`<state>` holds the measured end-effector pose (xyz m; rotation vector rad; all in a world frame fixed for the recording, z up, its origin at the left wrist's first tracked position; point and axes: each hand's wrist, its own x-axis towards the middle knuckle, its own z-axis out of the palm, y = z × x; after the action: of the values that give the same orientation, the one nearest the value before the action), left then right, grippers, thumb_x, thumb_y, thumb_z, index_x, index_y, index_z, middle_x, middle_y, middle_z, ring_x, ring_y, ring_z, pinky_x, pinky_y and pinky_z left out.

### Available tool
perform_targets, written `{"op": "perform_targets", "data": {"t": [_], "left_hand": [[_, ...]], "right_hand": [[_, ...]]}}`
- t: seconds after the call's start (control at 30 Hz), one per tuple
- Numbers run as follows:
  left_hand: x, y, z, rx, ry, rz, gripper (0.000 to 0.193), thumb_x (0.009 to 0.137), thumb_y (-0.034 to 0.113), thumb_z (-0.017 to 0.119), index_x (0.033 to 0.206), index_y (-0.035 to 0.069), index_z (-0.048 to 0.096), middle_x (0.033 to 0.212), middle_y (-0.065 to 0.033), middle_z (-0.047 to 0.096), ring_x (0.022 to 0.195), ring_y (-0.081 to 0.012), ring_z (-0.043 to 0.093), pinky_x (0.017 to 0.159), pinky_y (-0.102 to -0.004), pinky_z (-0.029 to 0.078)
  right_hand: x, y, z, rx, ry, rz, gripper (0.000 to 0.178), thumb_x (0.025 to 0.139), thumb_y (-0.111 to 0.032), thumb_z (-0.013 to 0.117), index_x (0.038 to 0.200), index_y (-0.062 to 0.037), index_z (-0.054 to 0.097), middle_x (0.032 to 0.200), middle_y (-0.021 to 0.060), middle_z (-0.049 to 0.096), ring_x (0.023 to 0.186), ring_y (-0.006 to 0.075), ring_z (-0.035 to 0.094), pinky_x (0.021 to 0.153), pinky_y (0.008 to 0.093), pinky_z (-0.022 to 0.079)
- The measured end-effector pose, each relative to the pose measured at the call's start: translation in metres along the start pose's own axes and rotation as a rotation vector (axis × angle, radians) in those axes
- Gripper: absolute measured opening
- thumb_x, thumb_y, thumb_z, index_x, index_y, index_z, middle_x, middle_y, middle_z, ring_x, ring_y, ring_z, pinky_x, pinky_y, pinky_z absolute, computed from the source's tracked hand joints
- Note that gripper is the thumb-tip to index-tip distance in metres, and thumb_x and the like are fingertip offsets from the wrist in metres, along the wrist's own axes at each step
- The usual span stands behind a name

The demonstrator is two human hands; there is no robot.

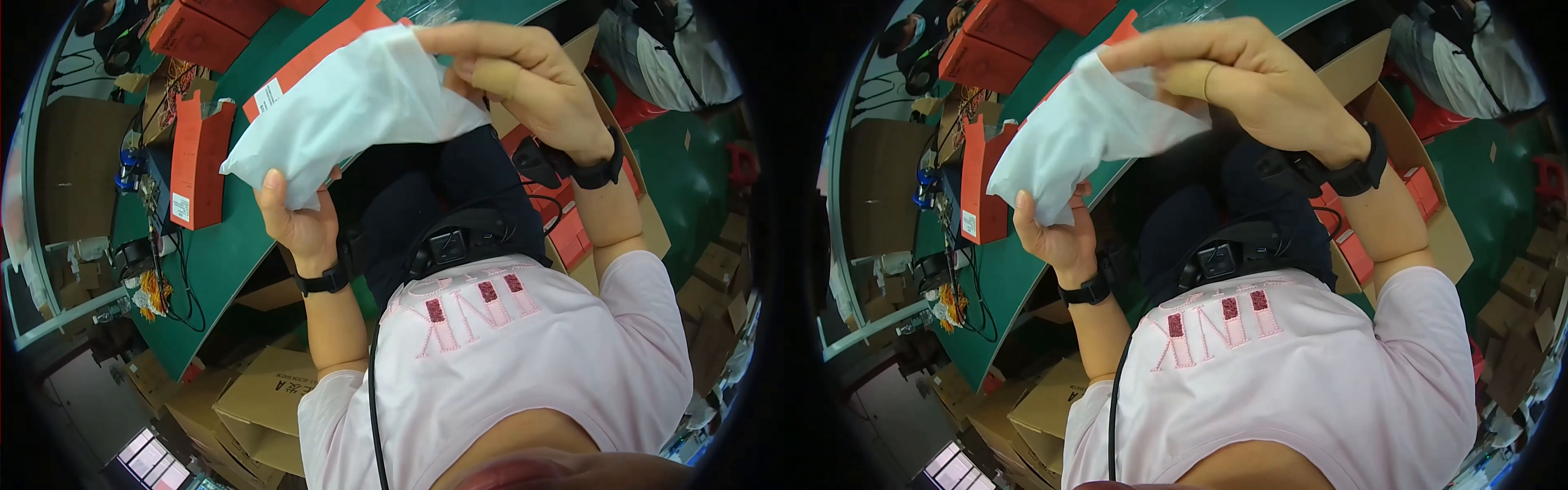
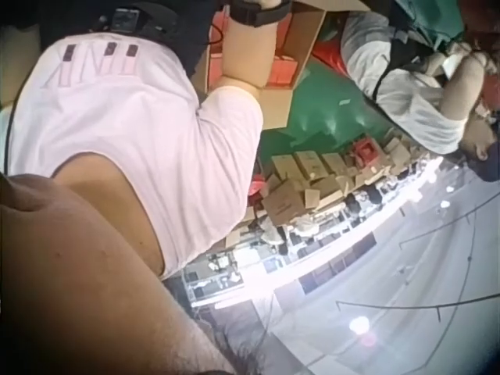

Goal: Packaging components into red boxes and then organizing the boxes into a larger carton.

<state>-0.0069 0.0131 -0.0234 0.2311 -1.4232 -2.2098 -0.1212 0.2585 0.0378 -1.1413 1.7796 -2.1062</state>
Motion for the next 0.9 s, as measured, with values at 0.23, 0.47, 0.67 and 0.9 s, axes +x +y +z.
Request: {"op": "perform_targets", "data": {"t": [0.23,0.47,0.67,0.9], "left_hand": [[0.003,0.000,0.000,0.051,-0.123,0.128,0.076,0.088,0.049,0.067,0.137,-0.006,0.047,0.124,-0.0175,0.061,0.109,-0.0265,0.065,0.091,-0.0388,0.054],[0.004,0.005,0.004,0.141,-0.134,0.097,0.071,0.098,0.054,0.059,0.135,-0.006,0.050,0.122,-0.0152,0.064,0.110,-0.0225,0.064,0.095,-0.0352,0.051],[0.000,-0.009,0.008,-0.051,-0.071,0.003,0.052,0.106,0.040,0.051,0.130,-0.005,0.055,0.119,-0.0137,0.066,0.103,-0.0204,0.067,0.088,-0.0334,0.054],[0.024,0.001,0.028,0.196,0.135,0.313,0.044,0.109,0.034,0.045,0.114,-0.006,0.063,0.106,-0.0140,0.072,0.093,-0.0197,0.071,0.080,-0.0318,0.058]], "right_hand": [[-0.012,0.033,0.015,0.033,-0.111,0.241,0.047,0.097,-0.009,0.065,0.141,-0.0003,0.055,0.117,0.0124,0.070,0.101,0.0128,0.066,0.086,0.0262,0.053],[-0.021,0.042,0.010,0.403,-0.269,0.698,0.046,0.102,-0.027,0.056,0.142,-0.0039,0.055,0.116,0.0077,0.069,0.102,0.0111,0.065,0.085,0.0282,0.053],[-0.026,0.031,0.015,0.182,-0.291,0.522,0.054,0.097,-0.026,0.063,0.145,-0.0044,0.051,0.123,0.0102,0.066,0.109,0.0171,0.064,0.096,0.0316,0.049],[-0.023,0.025,0.040,0.403,-0.145,0.545,0.061,0.090,-0.025,0.074,0.141,0.0013,0.053,0.127,0.0103,0.066,0.116,0.0169,0.062,0.101,0.0330,0.048]]}}
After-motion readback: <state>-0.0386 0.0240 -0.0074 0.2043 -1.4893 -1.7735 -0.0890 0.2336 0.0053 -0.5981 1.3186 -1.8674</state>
